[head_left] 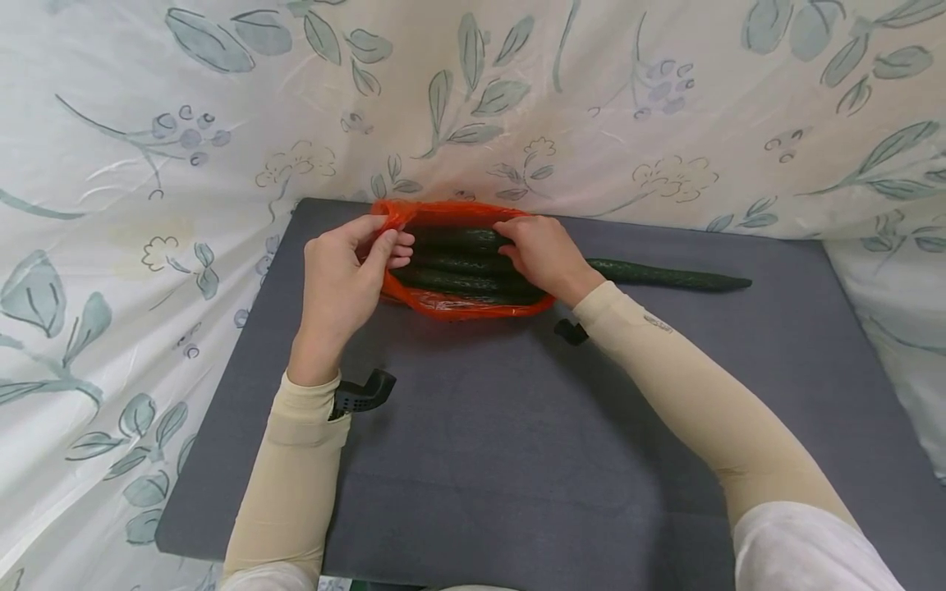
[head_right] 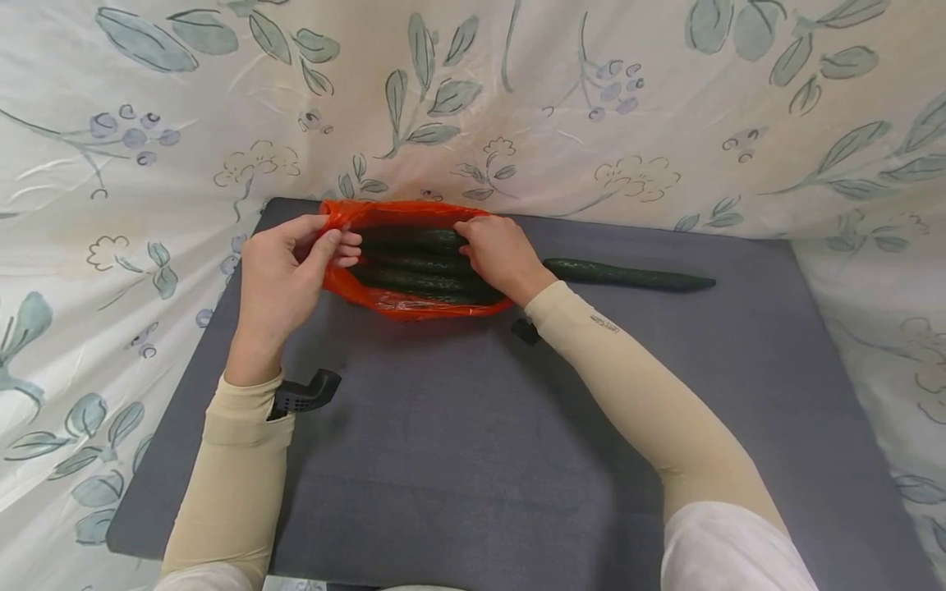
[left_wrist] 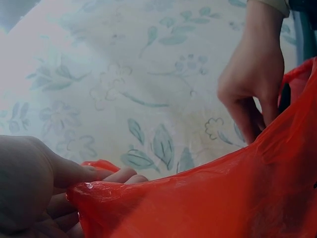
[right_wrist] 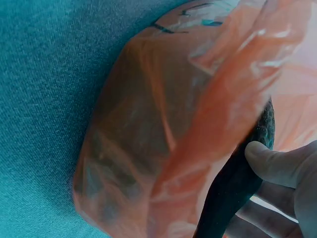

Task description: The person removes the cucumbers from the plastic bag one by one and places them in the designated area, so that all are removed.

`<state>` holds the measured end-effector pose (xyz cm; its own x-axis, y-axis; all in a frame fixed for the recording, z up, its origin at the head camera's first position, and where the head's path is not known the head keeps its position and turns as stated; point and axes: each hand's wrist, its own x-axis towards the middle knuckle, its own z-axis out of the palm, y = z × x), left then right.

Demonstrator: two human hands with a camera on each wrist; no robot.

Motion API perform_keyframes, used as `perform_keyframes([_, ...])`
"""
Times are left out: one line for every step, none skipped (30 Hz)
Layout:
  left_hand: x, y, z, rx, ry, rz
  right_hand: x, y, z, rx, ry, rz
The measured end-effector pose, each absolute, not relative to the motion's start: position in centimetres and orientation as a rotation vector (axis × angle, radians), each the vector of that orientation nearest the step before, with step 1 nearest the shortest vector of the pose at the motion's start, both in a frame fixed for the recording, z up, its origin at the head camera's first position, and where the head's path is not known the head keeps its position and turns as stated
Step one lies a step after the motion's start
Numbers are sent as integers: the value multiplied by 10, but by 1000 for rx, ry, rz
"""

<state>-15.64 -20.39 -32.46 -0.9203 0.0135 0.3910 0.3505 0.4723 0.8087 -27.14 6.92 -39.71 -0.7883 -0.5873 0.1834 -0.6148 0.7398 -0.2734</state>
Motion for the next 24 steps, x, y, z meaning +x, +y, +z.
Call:
perform_keyframes([-156,-204,-324,-306,-2396,-1426,-270,70,-396,981,-2851,498])
perform_keyframes([-156,-204,-324,-305,-2398,-1425,-269,71,-396,977,-2851,501])
perform_keyframes([-156,-204,-324,-301,-2401,-1423,-268,72,-395,977,-2849,504])
perform_keyframes([-156,-204,-324,-299,-2403,-1422,-267,72,-394,979,-2845,509])
perform_keyframes([-156,-204,-324,-297,-2405,-1421,-266,73,-393,982,-2841,511])
perform_keyframes([-156,-204,-324,-294,-2407,-1421,-265,73,-392,986,-2835,513])
perform_keyframes([-156,-204,-324,-293,-2408,-1420,-264,74,-392,989,-2831,516])
perform_keyframes([-156,-204,-324,-291,-2409,-1419,-263,75,-391,991,-2827,521])
perform_keyframes([-156,-204,-324,-290,-2409,-1419,-262,75,-389,994,-2822,529])
perform_keyframes([-156,-204,-324,-290,-2408,-1421,-261,76,-389,996,-2814,537])
perform_keyframes([-156,-204,-324,-290,-2409,-1419,-260,77,-388,997,-2805,541])
perform_keyframes([-156,-204,-324,-290,-2410,-1417,-259,77,-387,999,-2795,549])
perform_keyframes([-156,-204,-324,-290,-2410,-1416,-258,78,-386,1001,-2785,558])
perform_keyframes([-156,-204,-324,-291,-2411,-1413,-257,79,-385,1006,-2771,564])
perform_keyframes([-156,-204,-324,-292,-2410,-1413,-257,79,-383,1008,-2759,571])
perform_keyframes([-156,-204,-324,-293,-2411,-1411,-256,80,-382,1009,-2750,577])
perform_keyframes([-156,-204,-324,-294,-2411,-1411,-256,81,-381,1011,-2741,582])
perform_keyframes([-156,-204,-324,-296,-2411,-1412,-255,81,-379,1010,-2734,591])
perform_keyframes([-156,-204,-324,-297,-2411,-1412,-254,82,-378,1010,-2728,596])
perform_keyframes([-156,-204,-324,-298,-2412,-1410,-254,83,-376,1008,-2724,603])
perform_keyframes([-156,-203,-324,-298,-2413,-1408,-253,83,-375,1006,-2724,610])
perform_keyframes([-156,-203,-324,-298,-2414,-1406,-253,84,-374,1005,-2721,614])
perform_keyframes([-156,-204,-324,-297,-2414,-1405,-252,85,-373,1005,-2718,615])
perform_keyframes([-156,-204,-324,-296,-2416,-1403,-251,85,-372,1005,-2718,619])
